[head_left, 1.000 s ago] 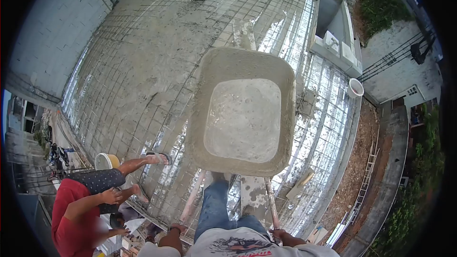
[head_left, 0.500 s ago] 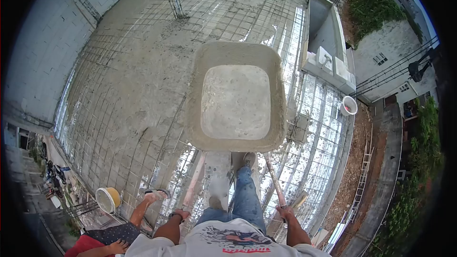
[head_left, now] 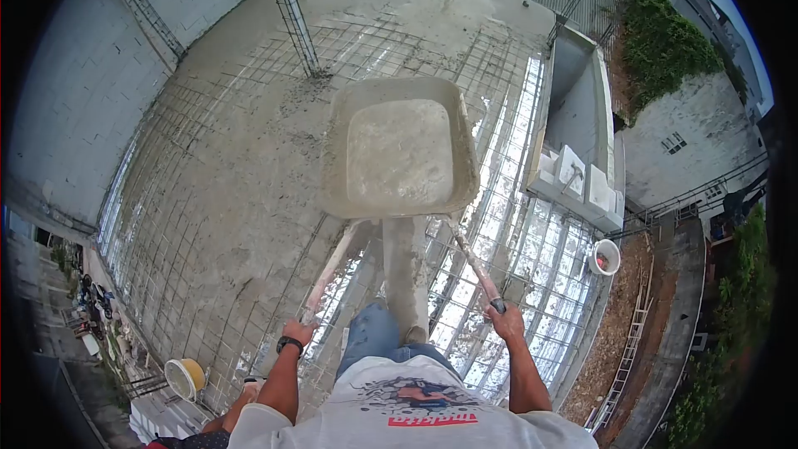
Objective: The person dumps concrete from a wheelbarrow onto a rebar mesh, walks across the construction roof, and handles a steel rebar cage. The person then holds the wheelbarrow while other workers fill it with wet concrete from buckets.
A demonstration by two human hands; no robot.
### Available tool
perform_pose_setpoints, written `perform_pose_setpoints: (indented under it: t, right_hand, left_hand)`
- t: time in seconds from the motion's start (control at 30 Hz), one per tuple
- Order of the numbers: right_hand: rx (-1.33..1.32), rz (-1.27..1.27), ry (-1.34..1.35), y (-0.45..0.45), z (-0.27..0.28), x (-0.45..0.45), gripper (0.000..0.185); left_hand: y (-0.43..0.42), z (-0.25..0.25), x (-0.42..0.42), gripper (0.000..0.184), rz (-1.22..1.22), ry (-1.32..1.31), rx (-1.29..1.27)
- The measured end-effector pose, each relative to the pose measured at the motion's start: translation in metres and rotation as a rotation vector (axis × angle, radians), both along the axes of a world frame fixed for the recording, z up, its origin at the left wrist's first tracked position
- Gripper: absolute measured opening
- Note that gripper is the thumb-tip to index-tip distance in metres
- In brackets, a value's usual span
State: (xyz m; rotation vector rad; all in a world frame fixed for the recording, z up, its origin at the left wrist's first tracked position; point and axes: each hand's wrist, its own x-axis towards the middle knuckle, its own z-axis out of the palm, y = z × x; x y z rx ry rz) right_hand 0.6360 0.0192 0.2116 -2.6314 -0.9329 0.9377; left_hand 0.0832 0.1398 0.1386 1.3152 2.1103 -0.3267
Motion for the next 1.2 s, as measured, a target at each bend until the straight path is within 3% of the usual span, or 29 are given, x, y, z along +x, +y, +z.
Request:
perform_pose_setpoints:
  t: [0.07,0.2,0.23,0.27,0.33,0.37,0.43,0.47,0.53,0.6,0.77,0.83,0.9,1.07,1.1,1.2]
  right_hand:
    - [0.057,0.043,-0.085,0.071,0.02,0.023,0.049]
    - [0.193,0.044,-0.077,0.202,0.035,0.078,0.038]
    - [0.157,0.033,0.008,0.241,0.044,0.092,0.05]
    - [0.316,0.04,-0.056,0.279,0.042,0.105,0.033]
    - [0.521,0.165,-0.302,0.366,0.05,0.127,0.031]
    - [0.501,0.173,-0.308,0.405,0.06,0.137,0.03]
    - [0.519,0.177,-0.329,0.513,0.108,0.154,0.029]
    - [0.554,0.086,-0.215,0.555,0.16,0.144,0.028]
    - [0.687,0.181,-0.449,0.632,0.213,0.162,0.031]
    - [0.558,0.084,-0.445,0.707,0.289,0.159,0.031]
    - [0.68,0.106,-0.673,0.885,0.365,0.229,0.039]
    - [0.646,0.043,-0.504,0.939,0.405,0.229,0.045]
    - [0.671,0.083,-0.649,1.007,0.419,0.263,0.048]
    - [0.6,0.034,-0.637,1.159,0.474,0.305,0.049]
    - [0.593,0.047,-0.641,1.192,0.479,0.318,0.048]
    - [0.584,0.057,-0.664,1.267,0.484,0.34,0.045]
  left_hand:
    - [0.066,0.069,0.045,0.066,0.006,-0.067,0.095]
    - [0.203,0.113,0.088,0.051,-0.028,-0.178,0.316]
    - [0.242,0.117,0.096,0.049,-0.02,-0.226,0.403]
    - [0.282,0.122,0.103,0.046,-0.012,-0.274,0.485]
    - [0.358,0.135,0.12,0.042,-0.004,-0.355,0.609]
    - [0.396,0.143,0.127,0.041,-0.008,-0.38,0.66]
    - [0.514,0.178,0.143,0.038,-0.026,-0.384,0.87]
    - [0.549,0.2,0.149,0.036,-0.038,-0.354,0.941]
    - [0.627,0.261,0.167,0.033,-0.008,-0.344,1.033]
    - [0.705,0.299,0.186,0.033,-0.05,-0.282,1.172]
    - [0.853,0.396,0.239,0.044,-0.09,-0.141,1.253]
    - [0.913,0.421,0.253,0.048,-0.118,-0.09,1.281]
    - [0.971,0.439,0.269,0.051,-0.156,-0.063,1.287]
    - [1.13,0.482,0.306,0.057,-0.257,-0.035,1.356]
    - [1.156,0.497,0.317,0.06,-0.268,-0.037,1.261]
    - [1.255,0.502,0.337,0.057,-0.308,0.097,1.511]
